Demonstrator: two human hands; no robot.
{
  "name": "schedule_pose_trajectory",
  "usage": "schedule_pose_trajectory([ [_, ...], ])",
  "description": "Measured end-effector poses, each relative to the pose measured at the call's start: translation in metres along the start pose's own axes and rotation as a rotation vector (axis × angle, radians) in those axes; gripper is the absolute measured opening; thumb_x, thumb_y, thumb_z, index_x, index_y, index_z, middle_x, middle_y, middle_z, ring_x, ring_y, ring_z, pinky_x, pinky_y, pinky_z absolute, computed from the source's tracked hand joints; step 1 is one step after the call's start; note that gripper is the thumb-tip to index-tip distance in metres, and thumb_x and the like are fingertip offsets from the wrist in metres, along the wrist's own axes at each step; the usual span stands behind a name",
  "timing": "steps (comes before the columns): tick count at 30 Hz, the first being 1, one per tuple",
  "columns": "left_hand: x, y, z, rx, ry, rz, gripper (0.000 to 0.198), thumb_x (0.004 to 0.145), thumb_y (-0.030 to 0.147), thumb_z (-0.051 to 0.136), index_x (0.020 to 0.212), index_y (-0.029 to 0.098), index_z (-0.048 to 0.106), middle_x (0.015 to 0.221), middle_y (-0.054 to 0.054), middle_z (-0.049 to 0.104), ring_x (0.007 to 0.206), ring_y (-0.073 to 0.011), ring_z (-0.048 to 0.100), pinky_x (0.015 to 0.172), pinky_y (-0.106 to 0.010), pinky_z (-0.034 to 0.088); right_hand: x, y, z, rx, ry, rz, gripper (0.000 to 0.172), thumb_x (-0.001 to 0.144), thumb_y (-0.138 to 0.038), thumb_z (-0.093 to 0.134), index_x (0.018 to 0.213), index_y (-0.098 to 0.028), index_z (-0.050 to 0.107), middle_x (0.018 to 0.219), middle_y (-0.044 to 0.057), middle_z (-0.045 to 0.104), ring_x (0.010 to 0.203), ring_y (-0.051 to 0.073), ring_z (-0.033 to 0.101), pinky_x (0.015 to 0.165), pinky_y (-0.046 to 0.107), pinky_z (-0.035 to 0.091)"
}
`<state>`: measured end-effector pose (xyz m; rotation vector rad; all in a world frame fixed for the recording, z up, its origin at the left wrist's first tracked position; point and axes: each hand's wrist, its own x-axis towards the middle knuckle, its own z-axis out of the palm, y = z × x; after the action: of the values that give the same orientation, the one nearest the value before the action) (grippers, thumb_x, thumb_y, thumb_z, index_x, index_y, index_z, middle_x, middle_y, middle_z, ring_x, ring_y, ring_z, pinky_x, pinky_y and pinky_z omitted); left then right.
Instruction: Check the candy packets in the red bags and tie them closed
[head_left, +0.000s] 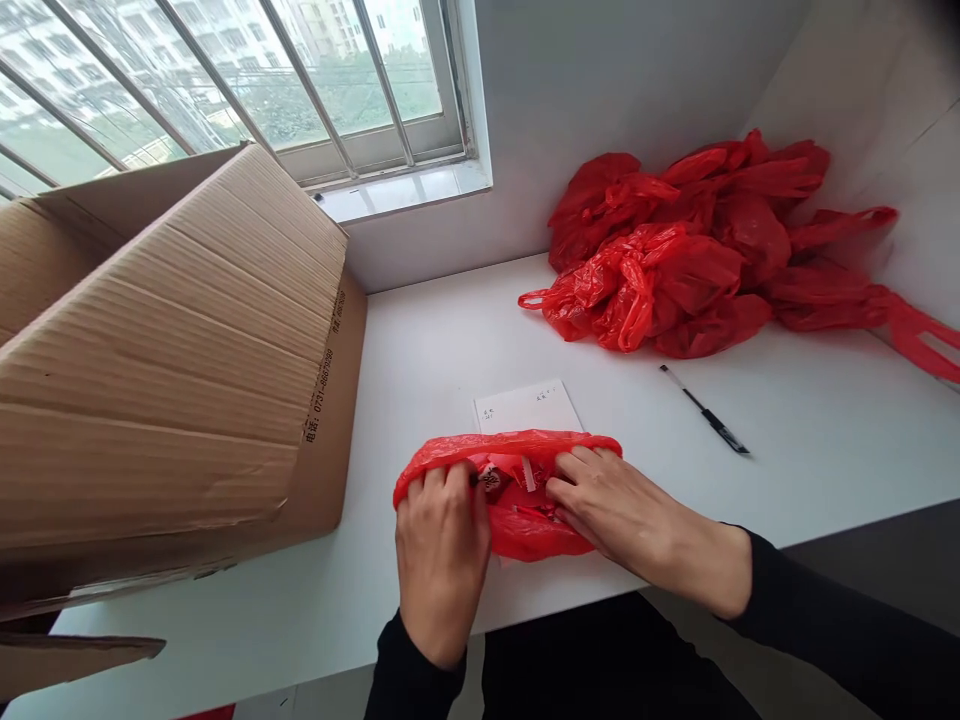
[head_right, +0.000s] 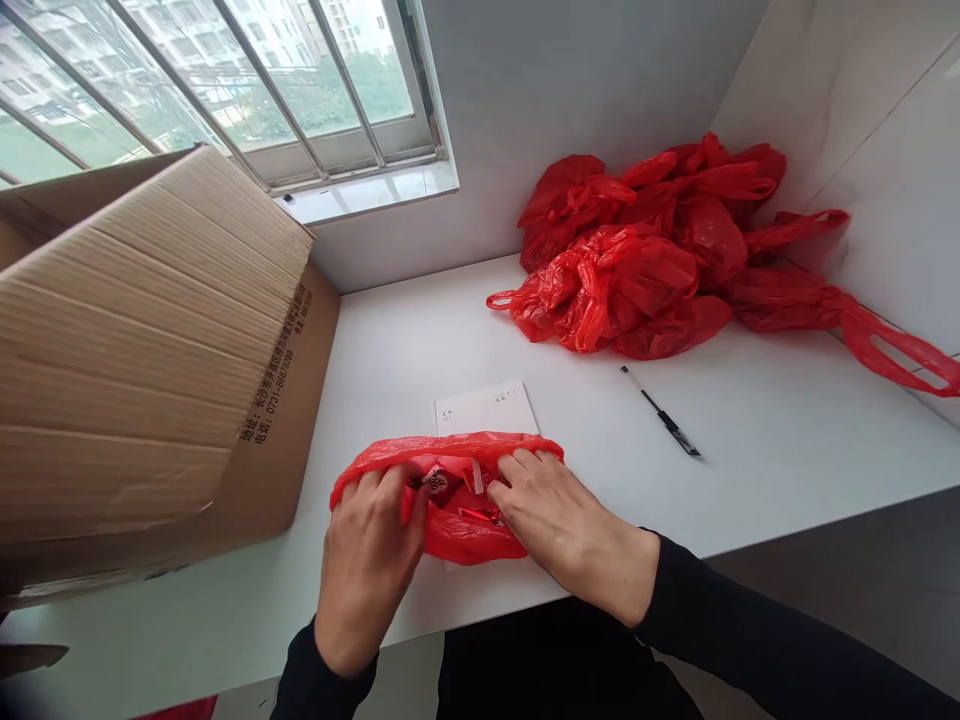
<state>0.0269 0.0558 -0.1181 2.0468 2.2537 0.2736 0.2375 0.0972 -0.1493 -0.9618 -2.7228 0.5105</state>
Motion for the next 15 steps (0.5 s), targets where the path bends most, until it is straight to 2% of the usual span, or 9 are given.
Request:
schedule_pose_trajectory([
  [4, 0.003, 0.004, -0.001, 0.037, 0.045, 0.067, 0.034, 0.093, 0.012, 0.047, 0.121, 0.023, 0.063, 0.107, -0.011, 0.068, 0.098, -0.0303, 0.063, 0.081, -0.045, 0.051, 0.009, -0.009, -0.009, -0.069, -0.032, 0.097, 0.020, 0.092, -0.005, 0.049, 0.090, -0.021, 0.060, 0.090, 0.003, 0.056, 0.076, 0.019, 0.045, 0.071, 0.035, 0.036],
  [6, 0.002, 0.007, 0.002, 0.027, 0.050, 0.108, 0.032, 0.093, 0.012, 0.047, 0.116, 0.024, 0.066, 0.107, -0.010, 0.067, 0.099, -0.0299, 0.062, 0.083, -0.045, 0.051, 0.015, -0.013, -0.013, -0.113, -0.043, 0.176, 0.021, 0.093, -0.005, 0.048, 0.091, -0.020, 0.062, 0.088, 0.003, 0.057, 0.075, 0.020, 0.046, 0.069, 0.036, 0.035],
  [9, 0.002, 0.012, 0.006, -0.008, 0.014, 0.130, 0.023, 0.096, 0.017, 0.047, 0.096, 0.024, 0.069, 0.107, -0.010, 0.064, 0.099, -0.0289, 0.059, 0.084, -0.046, 0.050, 0.022, -0.016, -0.015, -0.139, -0.043, 0.251, 0.018, 0.093, -0.006, 0.050, 0.096, -0.019, 0.063, 0.088, 0.005, 0.059, 0.078, 0.022, 0.051, 0.068, 0.035, 0.037],
  [10, 0.002, 0.013, 0.007, -0.016, 0.012, 0.130, 0.023, 0.096, 0.018, 0.048, 0.097, 0.024, 0.070, 0.107, -0.010, 0.064, 0.100, -0.0291, 0.059, 0.085, -0.047, 0.050, 0.023, -0.016, -0.014, -0.140, -0.037, 0.257, 0.017, 0.093, -0.007, 0.051, 0.098, -0.019, 0.063, 0.089, 0.005, 0.060, 0.079, 0.022, 0.052, 0.068, 0.035, 0.037],
  [13, 0.006, 0.016, 0.012, -0.032, 0.051, 0.148, 0.030, 0.095, 0.017, 0.051, 0.117, 0.027, 0.068, 0.117, -0.012, 0.061, 0.105, -0.0307, 0.056, 0.089, -0.048, 0.050, 0.024, -0.013, -0.008, -0.161, 0.013, 0.250, 0.017, 0.095, -0.010, 0.051, 0.105, -0.018, 0.061, 0.090, 0.005, 0.060, 0.080, 0.023, 0.054, 0.068, 0.036, 0.039],
  [15, 0.010, 0.017, 0.017, -0.039, 0.071, 0.165, 0.030, 0.095, 0.019, 0.051, 0.118, 0.027, 0.068, 0.126, -0.012, 0.059, 0.110, -0.0320, 0.055, 0.091, -0.049, 0.050, 0.024, -0.011, -0.004, -0.180, 0.062, 0.237, 0.018, 0.096, -0.011, 0.051, 0.110, -0.019, 0.059, 0.091, 0.005, 0.061, 0.079, 0.022, 0.055, 0.068, 0.035, 0.039],
])
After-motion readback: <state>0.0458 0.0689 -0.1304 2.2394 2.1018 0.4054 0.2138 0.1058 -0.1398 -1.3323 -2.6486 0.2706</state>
